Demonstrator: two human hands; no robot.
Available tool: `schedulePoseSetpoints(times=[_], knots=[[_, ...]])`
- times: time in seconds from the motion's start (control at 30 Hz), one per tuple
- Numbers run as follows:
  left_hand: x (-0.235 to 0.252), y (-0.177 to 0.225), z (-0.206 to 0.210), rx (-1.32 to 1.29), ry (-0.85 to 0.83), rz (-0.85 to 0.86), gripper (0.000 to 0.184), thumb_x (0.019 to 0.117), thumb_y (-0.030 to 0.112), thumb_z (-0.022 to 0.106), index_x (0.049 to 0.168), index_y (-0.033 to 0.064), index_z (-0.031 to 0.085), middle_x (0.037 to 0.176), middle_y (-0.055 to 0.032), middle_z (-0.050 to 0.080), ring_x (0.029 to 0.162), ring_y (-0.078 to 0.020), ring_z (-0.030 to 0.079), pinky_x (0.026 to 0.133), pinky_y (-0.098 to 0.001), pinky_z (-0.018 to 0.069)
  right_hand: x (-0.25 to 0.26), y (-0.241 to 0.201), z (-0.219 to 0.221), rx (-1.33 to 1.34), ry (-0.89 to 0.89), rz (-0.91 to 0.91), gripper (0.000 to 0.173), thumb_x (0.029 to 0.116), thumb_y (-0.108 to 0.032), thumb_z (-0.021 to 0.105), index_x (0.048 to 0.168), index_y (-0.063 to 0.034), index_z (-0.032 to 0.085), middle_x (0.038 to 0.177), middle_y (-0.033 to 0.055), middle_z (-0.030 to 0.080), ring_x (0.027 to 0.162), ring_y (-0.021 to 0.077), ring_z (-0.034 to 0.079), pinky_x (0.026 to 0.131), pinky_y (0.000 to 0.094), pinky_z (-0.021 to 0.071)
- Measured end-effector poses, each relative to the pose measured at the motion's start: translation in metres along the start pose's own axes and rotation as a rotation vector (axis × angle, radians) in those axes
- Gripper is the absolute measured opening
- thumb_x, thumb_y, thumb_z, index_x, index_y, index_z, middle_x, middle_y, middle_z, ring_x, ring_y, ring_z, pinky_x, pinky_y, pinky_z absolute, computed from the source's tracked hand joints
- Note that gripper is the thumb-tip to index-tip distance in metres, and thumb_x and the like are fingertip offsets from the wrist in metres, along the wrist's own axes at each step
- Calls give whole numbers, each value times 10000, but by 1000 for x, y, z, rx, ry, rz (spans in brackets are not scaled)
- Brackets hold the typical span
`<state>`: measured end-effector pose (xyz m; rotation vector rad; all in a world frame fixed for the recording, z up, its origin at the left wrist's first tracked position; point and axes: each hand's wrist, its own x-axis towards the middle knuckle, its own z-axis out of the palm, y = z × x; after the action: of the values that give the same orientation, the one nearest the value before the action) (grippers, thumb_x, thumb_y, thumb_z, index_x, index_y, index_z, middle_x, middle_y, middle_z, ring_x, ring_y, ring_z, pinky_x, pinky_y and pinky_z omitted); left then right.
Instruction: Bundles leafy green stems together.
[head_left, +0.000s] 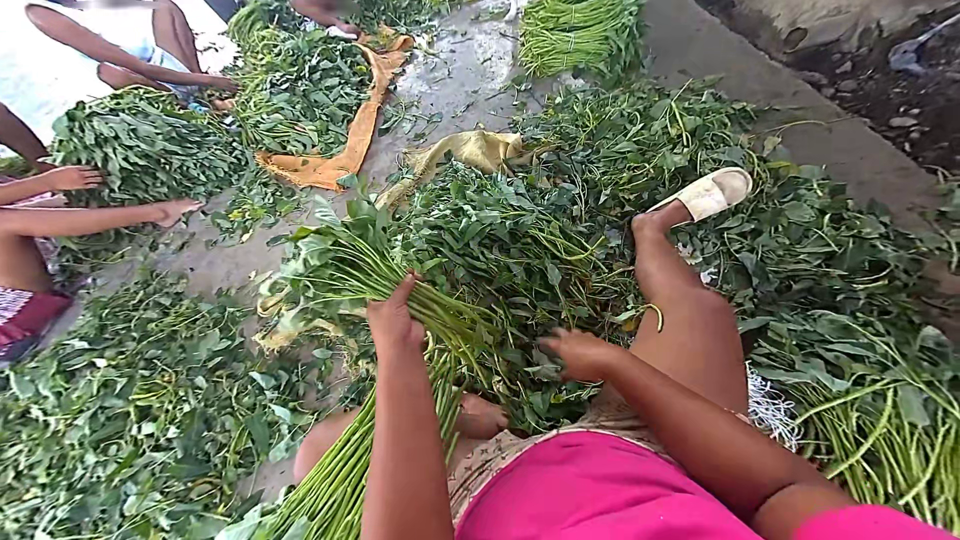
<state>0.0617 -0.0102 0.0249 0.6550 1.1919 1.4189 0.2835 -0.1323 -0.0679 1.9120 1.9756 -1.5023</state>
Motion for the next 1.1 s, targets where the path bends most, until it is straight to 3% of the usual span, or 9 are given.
schedulePoseSetpoints(times=[0.17, 0.3, 0.4, 0.47, 0.63, 0.77, 0.83, 0.97, 1.1], knots=[[-4, -12, 12, -29, 29, -116, 222, 989, -43, 556, 1191, 41, 517, 934, -74, 653, 798, -145, 674, 726, -312, 599, -5, -47, -23, 159, 535, -504, 500, 985, -261, 674, 1445, -84, 590, 1432, 215, 581, 1331, 380, 551, 1105, 545, 446], [-9, -11, 11, -120, -68, -315, 158, 1068, 51, 420, 1167, 42, 542, 982, -95, 723, 827, -161, 721, 740, -321, 613, 3, -71, -40, 482, 291, -376, 481, 1052, -244, 588, 1484, -45, 517, 1332, 189, 638, 1195, 247, 626, 1057, 427, 476], [-10, -18, -5, -137, -213, -357, 278, 1102, 113, 311, 1056, 77, 583, 909, -80, 753, 858, -205, 755, 769, -385, 635, 6, -67, -31, 924, 18, -421, 206, 1068, -155, 505, 1229, -45, 572, 809, -47, 528, 628, -10, 467, 583, 156, 406], [-7, -27, -16, -176, -315, -322, 357, 1079, 93, 254, 975, 121, 595, 837, -40, 732, 832, -207, 746, 798, -425, 633, 9, -58, -15, 1080, -151, -464, 91, 1048, -119, 488, 1066, -78, 567, 709, -98, 512, 557, -20, 467, 533, 152, 417], [14, -16, -27, -255, -34, -26, 332, 1111, 130, 267, 935, 95, 547, 753, -18, 654, 714, -138, 684, 728, -326, 609, 15, -24, -8, 285, 32, -198, 226, 981, -127, 689, 1065, 82, 697, 978, 216, 696, 912, 309, 671, 862, 493, 531], [19, -5, -41, -336, 53, 129, 288, 1118, 124, 250, 1048, 121, 528, 891, -5, 663, 873, -116, 687, 841, -325, 596, 74, 57, -5, 101, 159, 286, 417, 970, -120, 637, 1377, -30, 629, 1464, 273, 531, 1387, 447, 477, 1139, 631, 366], [10, -9, -39, -353, 27, 72, 290, 1095, 83, 246, 1053, 122, 530, 908, -1, 661, 878, -112, 680, 832, -318, 594, 89, 81, 6, 124, 140, 403, 583, 935, -141, 687, 1485, -33, 529, 1601, 274, 355, 1448, 485, 374, 1145, 672, 337], [2, -9, -32, -322, 50, -69, 288, 1096, 94, 288, 1020, 133, 564, 833, 6, 680, 796, -140, 707, 770, -379, 624, 83, 61, -19, 292, 315, 405, 439, 1028, -253, 608, 1408, -33, 595, 1407, 231, 597, 1346, 393, 542, 1130, 589, 396], [-5, -20, -22, -334, 29, -101, 269, 1101, 78, 292, 1089, 140, 553, 855, -5, 676, 816, -156, 706, 797, -389, 615, 87, 93, 4, 157, 167, 441, 522, 966, -236, 699, 1440, -50, 582, 1508, 300, 471, 1419, 469, 431, 1148, 659, 344]])
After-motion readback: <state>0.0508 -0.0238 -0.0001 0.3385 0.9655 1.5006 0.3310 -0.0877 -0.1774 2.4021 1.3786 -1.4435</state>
